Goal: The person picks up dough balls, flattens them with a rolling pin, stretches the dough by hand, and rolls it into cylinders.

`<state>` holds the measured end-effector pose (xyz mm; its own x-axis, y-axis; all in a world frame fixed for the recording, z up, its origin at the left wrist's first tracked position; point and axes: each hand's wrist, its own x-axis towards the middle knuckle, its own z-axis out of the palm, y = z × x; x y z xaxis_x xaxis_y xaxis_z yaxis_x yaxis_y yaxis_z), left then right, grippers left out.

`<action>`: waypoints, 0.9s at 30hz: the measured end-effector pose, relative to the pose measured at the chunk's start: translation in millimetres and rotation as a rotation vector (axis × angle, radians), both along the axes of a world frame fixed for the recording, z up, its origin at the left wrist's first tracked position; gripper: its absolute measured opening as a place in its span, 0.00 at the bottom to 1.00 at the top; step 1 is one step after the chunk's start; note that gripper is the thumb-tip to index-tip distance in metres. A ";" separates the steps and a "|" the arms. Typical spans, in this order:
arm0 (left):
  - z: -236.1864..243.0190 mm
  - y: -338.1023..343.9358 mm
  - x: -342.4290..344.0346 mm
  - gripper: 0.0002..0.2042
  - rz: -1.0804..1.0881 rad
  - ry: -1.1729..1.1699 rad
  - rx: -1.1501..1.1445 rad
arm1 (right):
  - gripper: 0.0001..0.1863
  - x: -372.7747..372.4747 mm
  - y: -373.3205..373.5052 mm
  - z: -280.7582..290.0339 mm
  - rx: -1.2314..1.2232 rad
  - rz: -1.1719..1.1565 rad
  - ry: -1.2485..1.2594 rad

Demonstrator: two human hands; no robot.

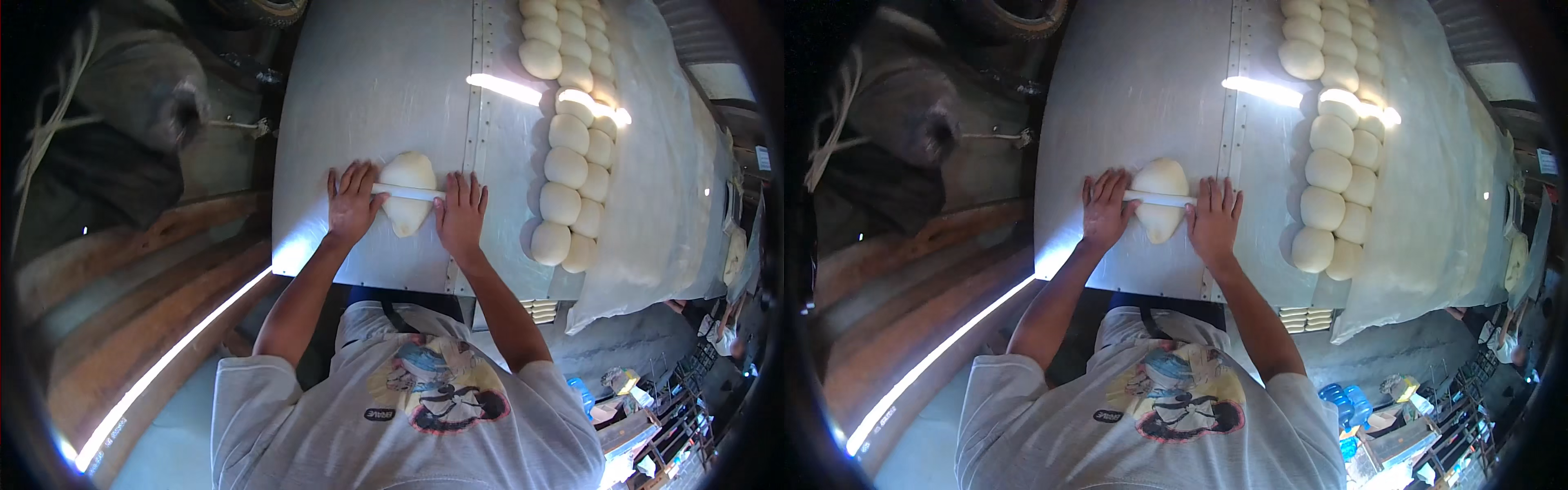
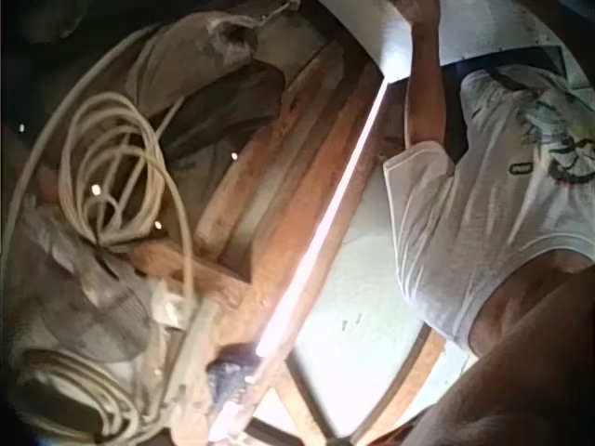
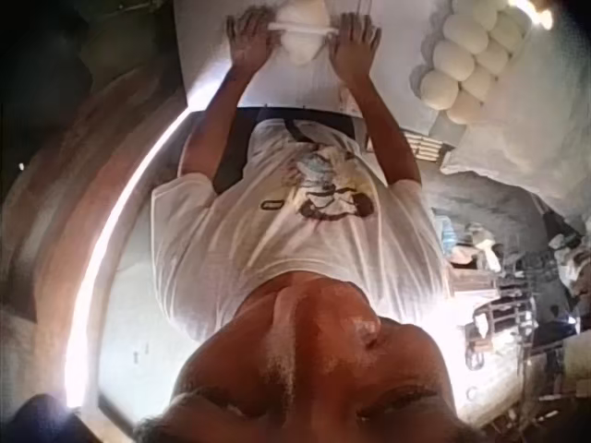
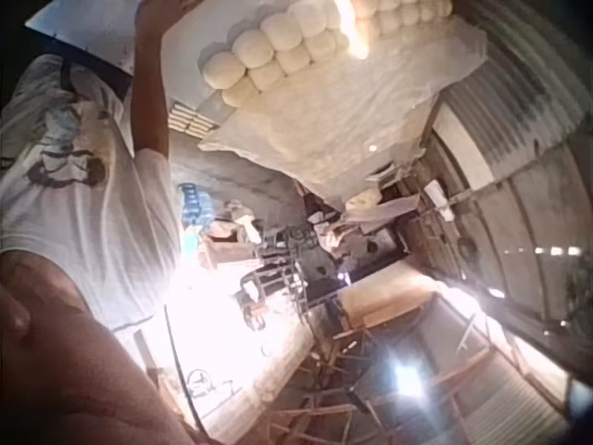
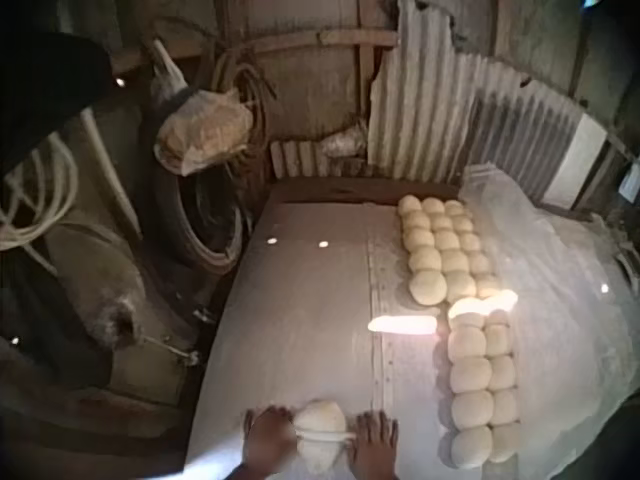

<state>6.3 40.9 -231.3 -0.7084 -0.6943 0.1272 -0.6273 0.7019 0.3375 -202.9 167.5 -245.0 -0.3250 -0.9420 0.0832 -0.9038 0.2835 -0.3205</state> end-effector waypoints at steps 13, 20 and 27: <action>-27.5 -149.2 -82.5 0.28 0.075 -0.182 -0.027 | 0.30 -65.9 -156.9 -27.5 0.062 -0.095 0.135; -19.7 -203.8 -103.2 0.24 0.086 -0.200 -0.059 | 0.31 -111.2 -266.4 -18.5 -0.018 -0.127 0.155; -25.3 -252.9 -125.2 0.18 0.092 -0.042 -0.082 | 0.31 -115.8 -286.9 -25.5 -0.060 -0.226 0.213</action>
<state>-118.9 -212.0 -256.5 -0.6484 -0.7447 0.1580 -0.7023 0.6652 0.2534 -318.7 -119.4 -270.4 -0.4945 -0.8395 0.2253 -0.8689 0.4707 -0.1530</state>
